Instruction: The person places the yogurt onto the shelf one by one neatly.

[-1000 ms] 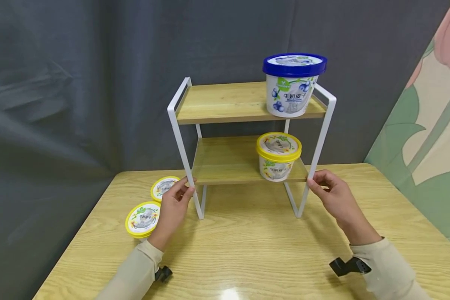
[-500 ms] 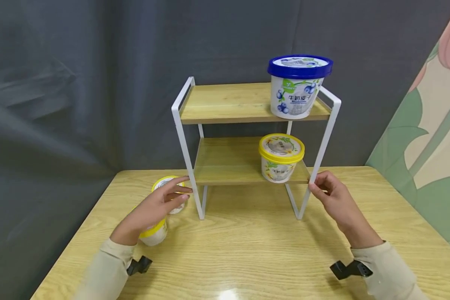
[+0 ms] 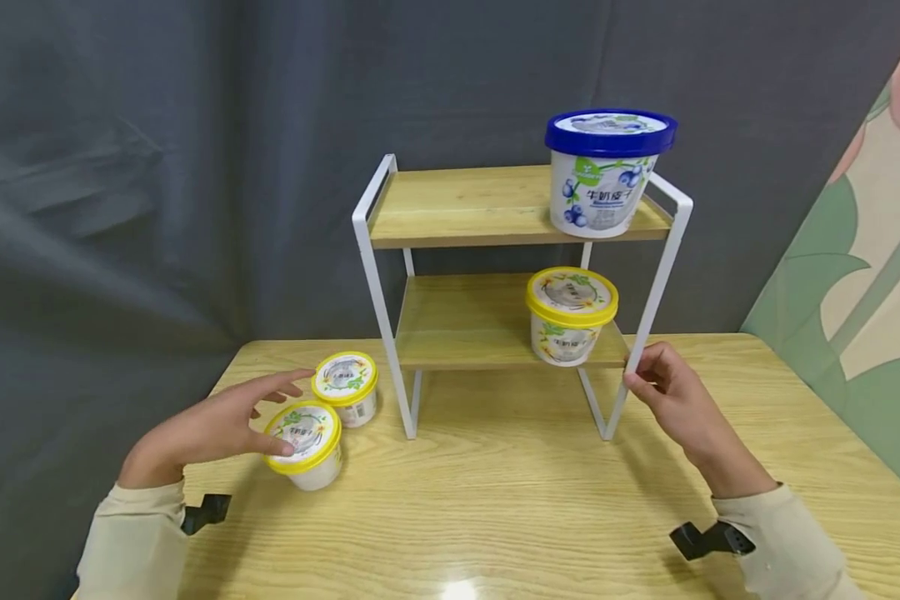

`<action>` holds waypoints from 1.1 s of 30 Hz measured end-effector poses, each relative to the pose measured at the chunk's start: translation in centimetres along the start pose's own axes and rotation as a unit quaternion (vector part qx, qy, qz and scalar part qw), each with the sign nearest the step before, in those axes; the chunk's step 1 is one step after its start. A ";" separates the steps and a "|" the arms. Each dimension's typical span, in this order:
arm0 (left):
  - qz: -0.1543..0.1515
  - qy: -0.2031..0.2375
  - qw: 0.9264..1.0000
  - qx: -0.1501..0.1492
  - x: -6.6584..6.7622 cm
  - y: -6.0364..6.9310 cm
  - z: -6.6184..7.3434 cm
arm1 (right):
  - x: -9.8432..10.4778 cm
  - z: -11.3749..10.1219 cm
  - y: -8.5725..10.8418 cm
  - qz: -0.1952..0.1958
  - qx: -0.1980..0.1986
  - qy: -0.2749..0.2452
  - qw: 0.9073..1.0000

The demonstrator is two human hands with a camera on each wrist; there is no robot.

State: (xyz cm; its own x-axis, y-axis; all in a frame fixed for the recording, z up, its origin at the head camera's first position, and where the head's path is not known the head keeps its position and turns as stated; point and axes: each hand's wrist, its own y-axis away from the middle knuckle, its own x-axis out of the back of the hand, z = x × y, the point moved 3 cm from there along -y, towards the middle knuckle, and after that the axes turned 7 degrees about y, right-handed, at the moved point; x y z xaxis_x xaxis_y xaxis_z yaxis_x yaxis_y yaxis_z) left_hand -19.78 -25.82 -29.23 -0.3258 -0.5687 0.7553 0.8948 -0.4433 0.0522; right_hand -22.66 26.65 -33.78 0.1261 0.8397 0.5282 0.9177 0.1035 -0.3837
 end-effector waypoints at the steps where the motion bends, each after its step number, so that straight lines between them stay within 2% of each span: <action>1: -0.009 0.002 1.000 0.005 -0.1 0.0 -0.3 | 0.0 0.0 0.0 0.000 0.000 0.000 1.000; 6: -0.022 0.000 1.000 0.014 -0.9 -0.3 -1.0 | 0.0 0.1 -0.1 0.000 0.000 0.004 1.000; 14: -0.016 -0.072 0.997 0.008 -1.5 -0.9 -0.9 | 0.0 0.1 -0.1 0.005 -0.001 0.006 1.000; 19: -0.024 -0.090 0.996 0.014 -1.9 -1.1 -0.5 | -0.1 0.0 0.0 0.006 -0.005 0.008 1.000; 29: -0.035 -0.124 0.992 -0.009 -4.2 -2.3 1.4 | 0.0 0.0 0.0 0.006 -0.010 0.014 1.000; 33: -0.035 -0.115 0.992 -0.045 -5.3 -2.6 2.0 | 0.0 0.1 -0.1 0.005 -0.009 0.015 1.000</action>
State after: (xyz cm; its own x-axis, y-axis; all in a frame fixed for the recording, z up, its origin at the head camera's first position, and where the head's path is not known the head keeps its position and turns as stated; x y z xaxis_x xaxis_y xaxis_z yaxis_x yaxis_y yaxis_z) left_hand -19.84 -20.30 -32.06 -0.2991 -0.3652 0.8816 0.8381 -0.5422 0.0597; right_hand -22.77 26.68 -33.88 0.1469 0.8248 0.5461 0.9226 0.0848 -0.3763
